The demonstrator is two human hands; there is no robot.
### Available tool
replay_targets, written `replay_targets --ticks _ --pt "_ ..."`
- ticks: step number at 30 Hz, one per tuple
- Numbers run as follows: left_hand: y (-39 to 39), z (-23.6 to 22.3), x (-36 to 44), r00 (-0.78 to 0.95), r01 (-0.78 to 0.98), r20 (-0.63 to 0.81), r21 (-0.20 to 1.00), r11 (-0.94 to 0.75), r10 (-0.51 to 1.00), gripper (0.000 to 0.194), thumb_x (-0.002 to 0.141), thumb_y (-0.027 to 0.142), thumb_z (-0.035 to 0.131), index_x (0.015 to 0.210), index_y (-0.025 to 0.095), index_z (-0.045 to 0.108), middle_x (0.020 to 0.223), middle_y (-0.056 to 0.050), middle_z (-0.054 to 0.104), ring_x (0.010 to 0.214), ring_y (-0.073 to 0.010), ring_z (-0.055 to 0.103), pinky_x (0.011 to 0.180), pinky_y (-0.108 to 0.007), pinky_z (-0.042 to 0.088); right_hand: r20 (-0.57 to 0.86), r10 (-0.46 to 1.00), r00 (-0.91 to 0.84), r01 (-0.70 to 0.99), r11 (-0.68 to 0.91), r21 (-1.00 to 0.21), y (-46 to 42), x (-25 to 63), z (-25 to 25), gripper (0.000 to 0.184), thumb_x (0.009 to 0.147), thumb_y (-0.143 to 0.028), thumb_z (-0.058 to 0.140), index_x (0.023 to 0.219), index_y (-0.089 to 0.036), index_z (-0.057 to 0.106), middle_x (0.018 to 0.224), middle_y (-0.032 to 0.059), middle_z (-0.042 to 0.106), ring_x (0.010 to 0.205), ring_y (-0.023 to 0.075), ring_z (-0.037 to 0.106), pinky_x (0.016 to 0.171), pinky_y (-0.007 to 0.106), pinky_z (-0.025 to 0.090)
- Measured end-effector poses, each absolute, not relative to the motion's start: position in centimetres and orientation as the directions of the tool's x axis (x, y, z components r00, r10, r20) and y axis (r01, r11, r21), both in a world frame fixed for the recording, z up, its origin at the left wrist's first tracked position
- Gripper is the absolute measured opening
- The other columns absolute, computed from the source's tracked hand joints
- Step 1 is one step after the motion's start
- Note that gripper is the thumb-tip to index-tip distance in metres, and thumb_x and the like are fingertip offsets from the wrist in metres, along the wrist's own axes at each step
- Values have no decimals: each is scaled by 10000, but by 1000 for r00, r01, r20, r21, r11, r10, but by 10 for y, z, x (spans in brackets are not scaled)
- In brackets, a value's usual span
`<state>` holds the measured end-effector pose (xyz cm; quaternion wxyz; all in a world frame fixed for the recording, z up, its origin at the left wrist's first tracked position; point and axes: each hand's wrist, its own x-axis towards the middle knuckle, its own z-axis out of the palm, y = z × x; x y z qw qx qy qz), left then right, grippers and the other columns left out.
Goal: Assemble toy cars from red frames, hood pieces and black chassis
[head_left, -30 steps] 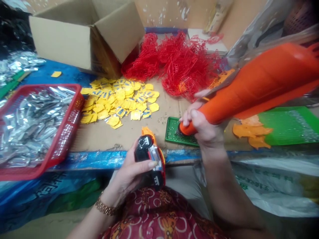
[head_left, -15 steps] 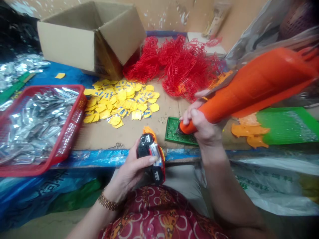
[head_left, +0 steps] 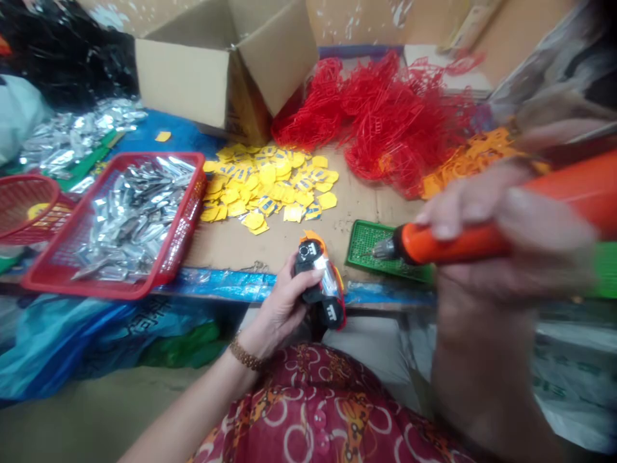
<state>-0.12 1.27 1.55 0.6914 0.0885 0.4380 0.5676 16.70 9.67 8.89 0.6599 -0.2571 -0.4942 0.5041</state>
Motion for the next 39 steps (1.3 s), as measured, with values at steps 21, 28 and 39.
replay_targets --ticks 21,28,39 --pt "11 6 3 -94 -640 -498 693 331 862 515 644 195 847 1076 152 570 859 4 622 688 -104 575 651 -241 495 386 914 -125 -524 270 -808 60 143 107 250 679 -170 667 903 -268 619 582 -107 567 422 91 430 514 302 393" --pt "11 6 4 -103 -632 -481 708 317 871 501 676 180 828 1098 155 560 859 8 619 707 -106 582 667 -239 508 352 927 -129 -506 244 -828 59 144 102 259 703 -211 687 937 -297 618 582 -103 540 434 106 406 518 323 380" --pt "12 4 3 -154 -596 -396 768 235 905 519 642 204 853 1077 191 571 895 1 650 754 -136 612 706 -261 509 248 965 -90 -455 181 -872 52 142 119 121 745 -244 746 784 -277 637 583 -92 501 442 100 458 532 337 446"
